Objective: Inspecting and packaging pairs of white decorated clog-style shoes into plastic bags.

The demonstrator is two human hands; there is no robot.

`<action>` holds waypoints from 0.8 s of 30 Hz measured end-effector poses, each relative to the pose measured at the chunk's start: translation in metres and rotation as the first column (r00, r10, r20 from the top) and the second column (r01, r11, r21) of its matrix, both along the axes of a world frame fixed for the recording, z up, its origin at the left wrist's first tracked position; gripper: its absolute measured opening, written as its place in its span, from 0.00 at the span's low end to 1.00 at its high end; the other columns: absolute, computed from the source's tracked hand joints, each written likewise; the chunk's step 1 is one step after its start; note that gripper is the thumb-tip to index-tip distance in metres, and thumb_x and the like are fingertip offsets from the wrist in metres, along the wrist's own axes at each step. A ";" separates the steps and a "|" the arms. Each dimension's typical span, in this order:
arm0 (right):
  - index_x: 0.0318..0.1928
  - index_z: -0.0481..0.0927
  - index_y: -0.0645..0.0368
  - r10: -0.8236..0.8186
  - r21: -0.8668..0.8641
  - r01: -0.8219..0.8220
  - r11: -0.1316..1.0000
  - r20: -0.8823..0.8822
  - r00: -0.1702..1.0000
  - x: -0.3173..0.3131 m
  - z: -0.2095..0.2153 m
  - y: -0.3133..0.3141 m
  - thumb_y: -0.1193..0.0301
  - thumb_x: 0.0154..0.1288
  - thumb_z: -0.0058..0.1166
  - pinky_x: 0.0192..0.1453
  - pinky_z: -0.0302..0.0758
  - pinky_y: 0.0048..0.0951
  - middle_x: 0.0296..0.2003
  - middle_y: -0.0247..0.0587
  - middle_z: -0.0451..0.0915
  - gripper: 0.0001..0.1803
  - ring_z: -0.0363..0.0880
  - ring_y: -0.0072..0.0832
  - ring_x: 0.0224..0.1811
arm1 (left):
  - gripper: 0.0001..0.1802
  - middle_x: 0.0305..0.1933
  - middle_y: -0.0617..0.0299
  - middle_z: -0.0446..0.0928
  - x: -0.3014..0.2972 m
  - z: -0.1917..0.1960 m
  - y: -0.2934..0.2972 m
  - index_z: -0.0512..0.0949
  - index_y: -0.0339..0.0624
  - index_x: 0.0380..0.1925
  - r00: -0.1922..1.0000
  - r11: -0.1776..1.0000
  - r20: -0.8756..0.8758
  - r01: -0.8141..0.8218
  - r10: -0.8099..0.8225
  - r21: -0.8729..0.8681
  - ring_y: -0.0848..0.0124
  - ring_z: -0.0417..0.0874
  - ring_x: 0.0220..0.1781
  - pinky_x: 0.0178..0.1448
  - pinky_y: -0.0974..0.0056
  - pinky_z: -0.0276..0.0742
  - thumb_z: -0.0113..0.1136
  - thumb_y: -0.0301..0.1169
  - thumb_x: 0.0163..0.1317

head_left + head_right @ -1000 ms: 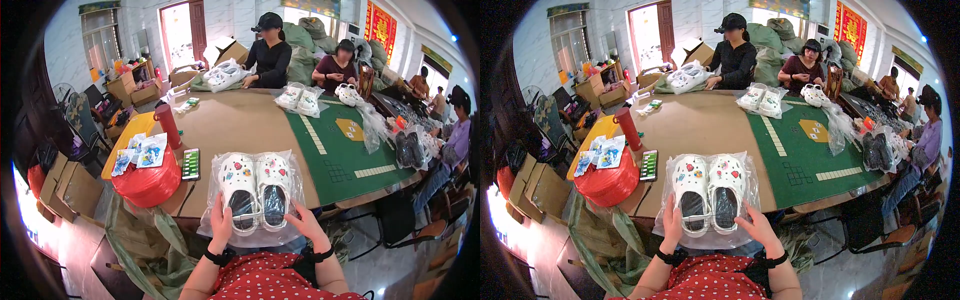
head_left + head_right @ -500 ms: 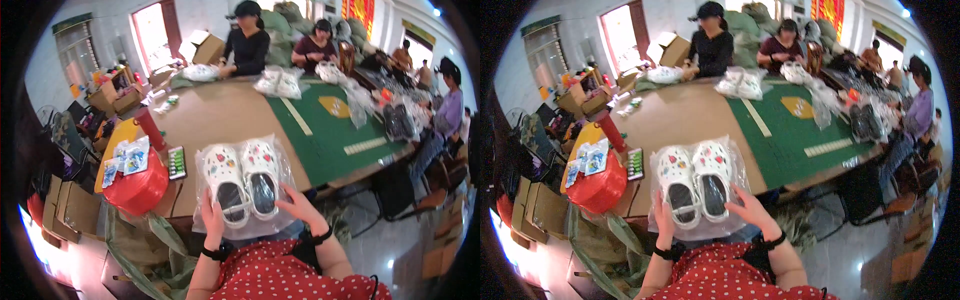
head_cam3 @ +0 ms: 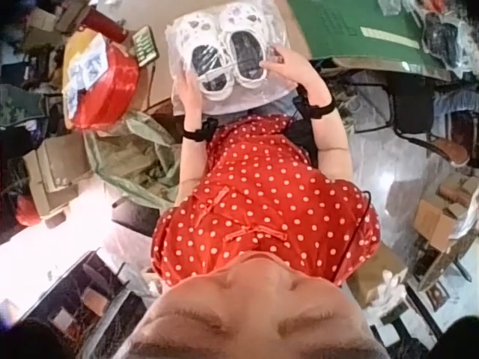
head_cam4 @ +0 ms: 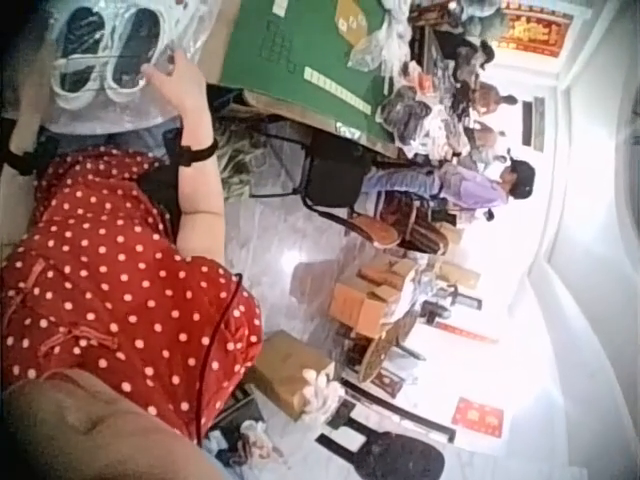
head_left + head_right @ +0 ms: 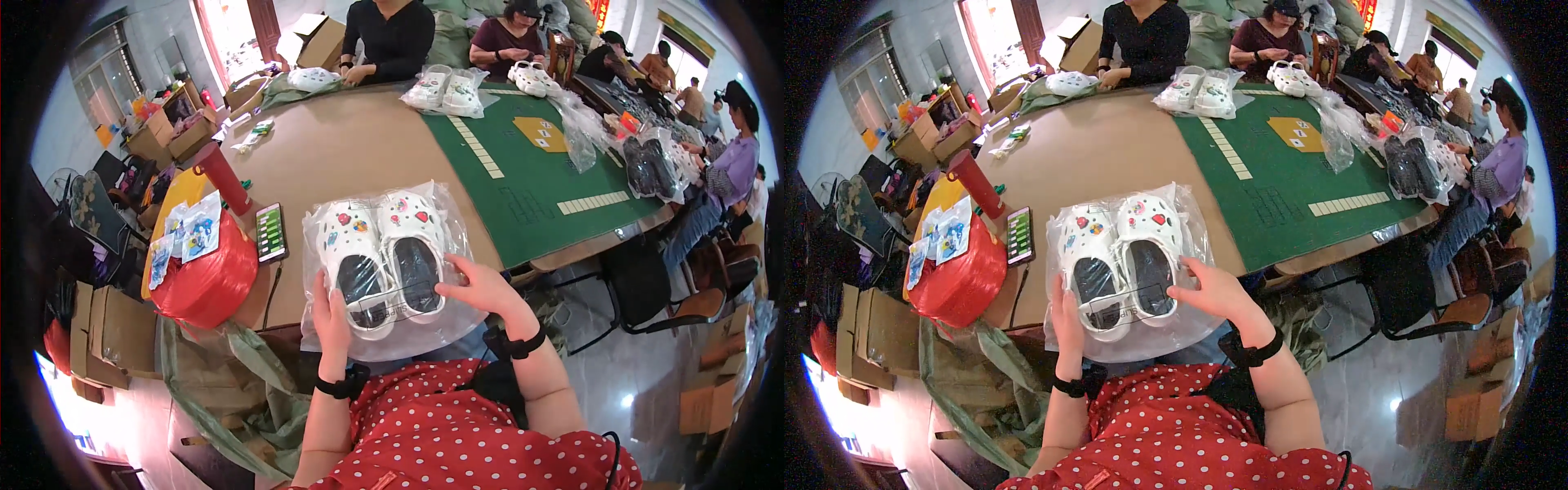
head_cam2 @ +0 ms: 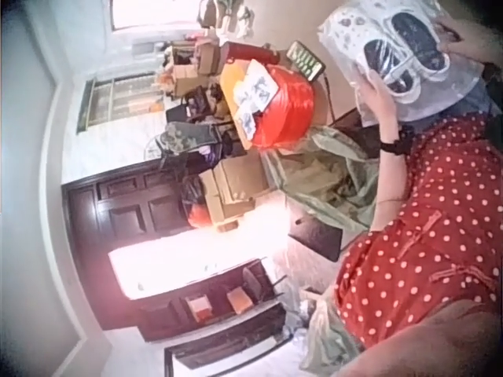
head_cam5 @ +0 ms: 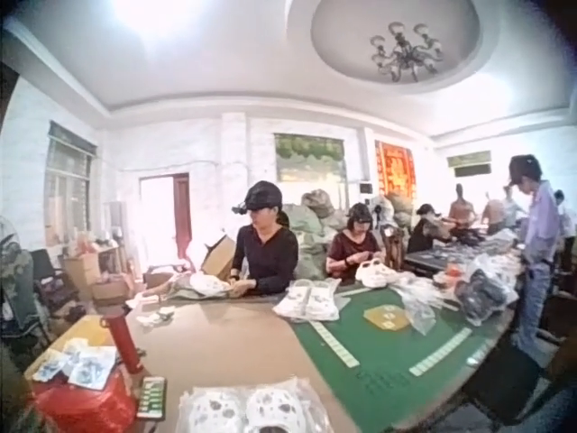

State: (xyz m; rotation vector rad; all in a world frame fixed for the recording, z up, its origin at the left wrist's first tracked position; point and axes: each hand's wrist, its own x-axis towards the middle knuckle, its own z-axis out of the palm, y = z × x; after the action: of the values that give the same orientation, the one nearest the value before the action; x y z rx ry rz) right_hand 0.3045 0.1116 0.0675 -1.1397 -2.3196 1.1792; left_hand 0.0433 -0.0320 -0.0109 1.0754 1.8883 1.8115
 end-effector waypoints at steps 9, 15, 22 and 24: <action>0.51 0.75 0.64 -0.230 0.328 0.099 0.939 0.390 0.892 -0.047 0.018 -0.016 0.51 0.60 0.59 0.50 0.79 0.48 0.38 0.59 0.84 0.30 0.84 0.52 0.44 | 0.29 0.59 0.47 0.77 0.009 0.029 0.001 0.63 0.32 0.70 0.999 0.995 0.014 -0.040 0.041 -0.090 0.65 0.78 0.57 0.63 0.63 0.71 0.49 0.32 0.71; 0.49 0.78 0.66 -0.296 0.369 0.253 0.894 0.065 0.953 -0.039 -0.021 -0.013 0.51 0.58 0.63 0.51 0.77 0.47 0.38 0.59 0.83 0.30 0.82 0.55 0.45 | 0.38 0.71 0.42 0.66 0.002 0.038 -0.014 0.52 0.32 0.75 0.987 0.983 0.069 0.153 -0.146 -0.104 0.61 0.70 0.70 0.71 0.61 0.64 0.53 0.33 0.69; 0.52 0.78 0.72 -0.259 -0.319 0.144 0.937 -0.356 0.898 -0.018 -0.028 0.006 0.63 0.60 0.67 0.49 0.75 0.31 0.42 0.43 0.83 0.27 0.79 0.27 0.45 | 0.48 0.76 0.45 0.58 -0.010 0.068 -0.040 0.47 0.33 0.76 0.784 0.867 0.373 0.430 -0.496 0.251 0.59 0.60 0.77 0.77 0.59 0.55 0.57 0.46 0.67; 0.57 0.75 0.72 -0.323 -0.425 0.112 0.898 -0.464 0.825 -0.016 -0.028 0.008 0.65 0.61 0.66 0.53 0.74 0.30 0.47 0.45 0.81 0.30 0.78 0.28 0.49 | 0.54 0.76 0.48 0.60 -0.008 0.081 -0.043 0.47 0.32 0.76 0.629 0.775 0.461 0.436 -0.626 0.457 0.61 0.61 0.77 0.77 0.59 0.57 0.64 0.51 0.63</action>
State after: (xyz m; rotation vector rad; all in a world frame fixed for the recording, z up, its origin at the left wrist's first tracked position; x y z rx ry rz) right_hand 0.2883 0.1193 0.0390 -0.9995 -1.5400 1.6482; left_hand 0.0354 -0.0748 0.0702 0.8764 0.8064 1.7936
